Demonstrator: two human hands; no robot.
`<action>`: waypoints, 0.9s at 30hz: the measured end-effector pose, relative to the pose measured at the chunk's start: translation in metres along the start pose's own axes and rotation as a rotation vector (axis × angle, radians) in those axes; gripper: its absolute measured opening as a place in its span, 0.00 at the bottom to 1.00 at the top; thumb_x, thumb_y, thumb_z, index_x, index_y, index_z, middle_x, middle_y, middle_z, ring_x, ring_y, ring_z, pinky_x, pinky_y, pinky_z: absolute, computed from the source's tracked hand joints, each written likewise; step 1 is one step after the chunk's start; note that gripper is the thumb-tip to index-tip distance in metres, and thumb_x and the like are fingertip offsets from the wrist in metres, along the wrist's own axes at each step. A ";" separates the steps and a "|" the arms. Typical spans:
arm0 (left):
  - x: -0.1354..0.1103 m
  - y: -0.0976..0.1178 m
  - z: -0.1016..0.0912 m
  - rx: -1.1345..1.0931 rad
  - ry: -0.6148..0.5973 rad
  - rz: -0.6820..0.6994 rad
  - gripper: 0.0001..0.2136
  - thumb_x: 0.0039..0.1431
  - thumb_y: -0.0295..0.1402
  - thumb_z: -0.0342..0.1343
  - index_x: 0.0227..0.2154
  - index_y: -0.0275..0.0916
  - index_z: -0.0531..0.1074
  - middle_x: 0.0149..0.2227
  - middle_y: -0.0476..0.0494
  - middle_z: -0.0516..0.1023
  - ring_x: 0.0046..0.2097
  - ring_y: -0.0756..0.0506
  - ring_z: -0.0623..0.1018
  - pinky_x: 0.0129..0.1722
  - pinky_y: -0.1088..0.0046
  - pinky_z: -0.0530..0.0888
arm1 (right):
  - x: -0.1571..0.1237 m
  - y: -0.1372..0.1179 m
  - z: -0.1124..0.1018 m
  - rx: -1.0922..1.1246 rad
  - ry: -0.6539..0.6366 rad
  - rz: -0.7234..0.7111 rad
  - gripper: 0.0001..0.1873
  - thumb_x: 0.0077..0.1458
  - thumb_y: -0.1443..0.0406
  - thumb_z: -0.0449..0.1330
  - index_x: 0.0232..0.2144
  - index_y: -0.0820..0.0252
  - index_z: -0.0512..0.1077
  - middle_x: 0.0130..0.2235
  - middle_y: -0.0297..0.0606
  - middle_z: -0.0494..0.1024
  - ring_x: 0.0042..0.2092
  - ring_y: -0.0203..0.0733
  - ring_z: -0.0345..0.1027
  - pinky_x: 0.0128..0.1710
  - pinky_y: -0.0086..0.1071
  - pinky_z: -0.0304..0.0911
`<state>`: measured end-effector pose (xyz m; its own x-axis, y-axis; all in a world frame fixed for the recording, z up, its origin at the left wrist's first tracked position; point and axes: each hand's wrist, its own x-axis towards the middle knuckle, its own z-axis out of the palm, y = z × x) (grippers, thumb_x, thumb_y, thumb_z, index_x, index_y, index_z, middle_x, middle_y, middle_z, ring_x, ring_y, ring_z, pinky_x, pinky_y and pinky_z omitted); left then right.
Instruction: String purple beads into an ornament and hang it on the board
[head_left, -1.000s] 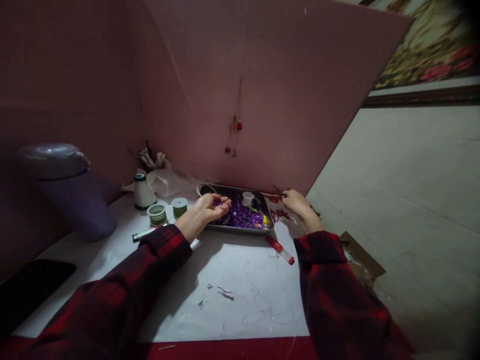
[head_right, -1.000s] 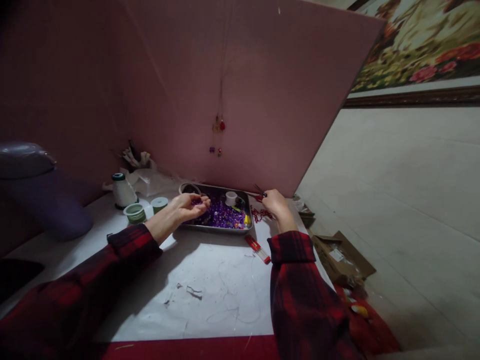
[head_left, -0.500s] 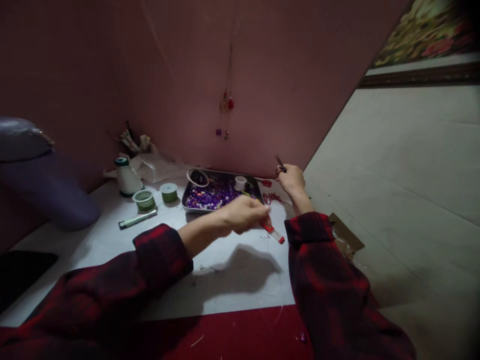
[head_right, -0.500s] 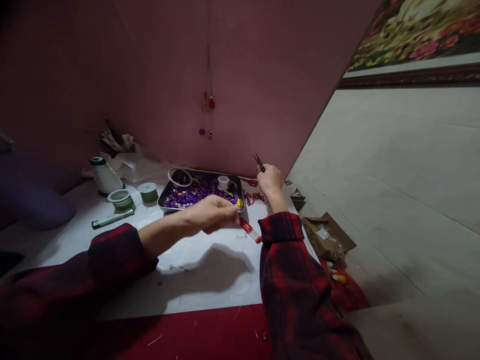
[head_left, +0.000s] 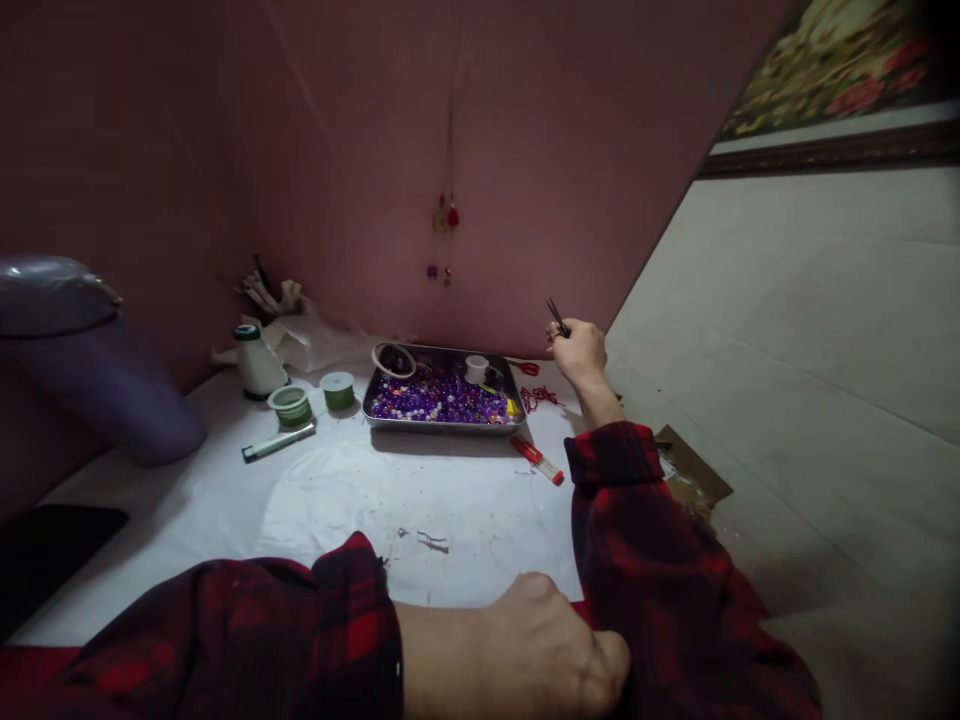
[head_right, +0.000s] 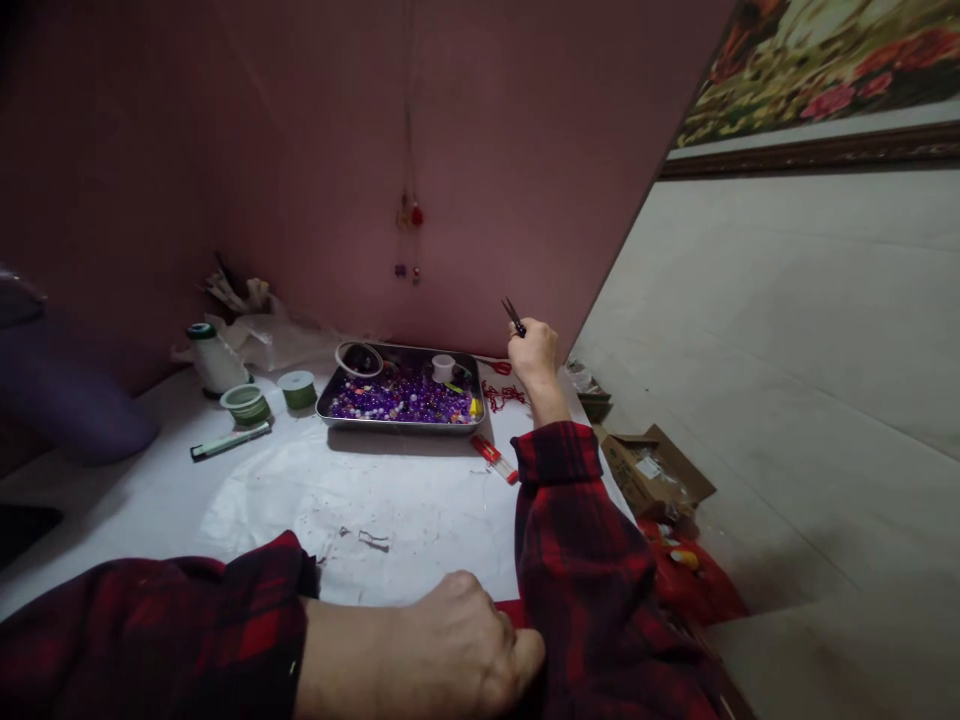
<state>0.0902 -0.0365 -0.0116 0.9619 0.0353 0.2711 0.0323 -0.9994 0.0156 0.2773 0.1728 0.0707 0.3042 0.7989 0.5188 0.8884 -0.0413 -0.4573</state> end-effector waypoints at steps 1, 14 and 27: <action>0.000 -0.001 0.000 0.007 0.005 0.000 0.05 0.52 0.23 0.51 0.32 0.35 0.62 0.17 0.51 0.67 0.16 0.50 0.68 0.13 0.72 0.50 | -0.001 0.000 0.001 0.005 0.012 0.022 0.18 0.57 0.59 0.49 0.38 0.63 0.75 0.34 0.48 0.79 0.37 0.46 0.72 0.36 0.36 0.62; -0.002 -0.002 0.015 0.034 0.073 0.058 0.05 0.55 0.25 0.51 0.26 0.37 0.63 0.20 0.48 0.67 0.19 0.50 0.68 0.15 0.70 0.53 | -0.002 -0.001 0.004 0.041 0.043 0.044 0.13 0.53 0.61 0.54 0.34 0.62 0.76 0.33 0.47 0.79 0.34 0.44 0.73 0.33 0.33 0.62; 0.003 -0.003 0.012 0.062 0.040 -0.026 0.04 0.51 0.25 0.51 0.31 0.35 0.62 0.19 0.48 0.69 0.18 0.49 0.70 0.13 0.71 0.52 | -0.002 -0.001 0.006 0.074 0.012 0.045 0.14 0.54 0.61 0.53 0.35 0.62 0.76 0.33 0.46 0.78 0.34 0.44 0.73 0.35 0.33 0.62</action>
<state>0.0957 -0.0330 -0.0224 0.9489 0.0598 0.3100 0.0746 -0.9966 -0.0363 0.2739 0.1748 0.0654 0.3474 0.7903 0.5047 0.8461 -0.0320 -0.5321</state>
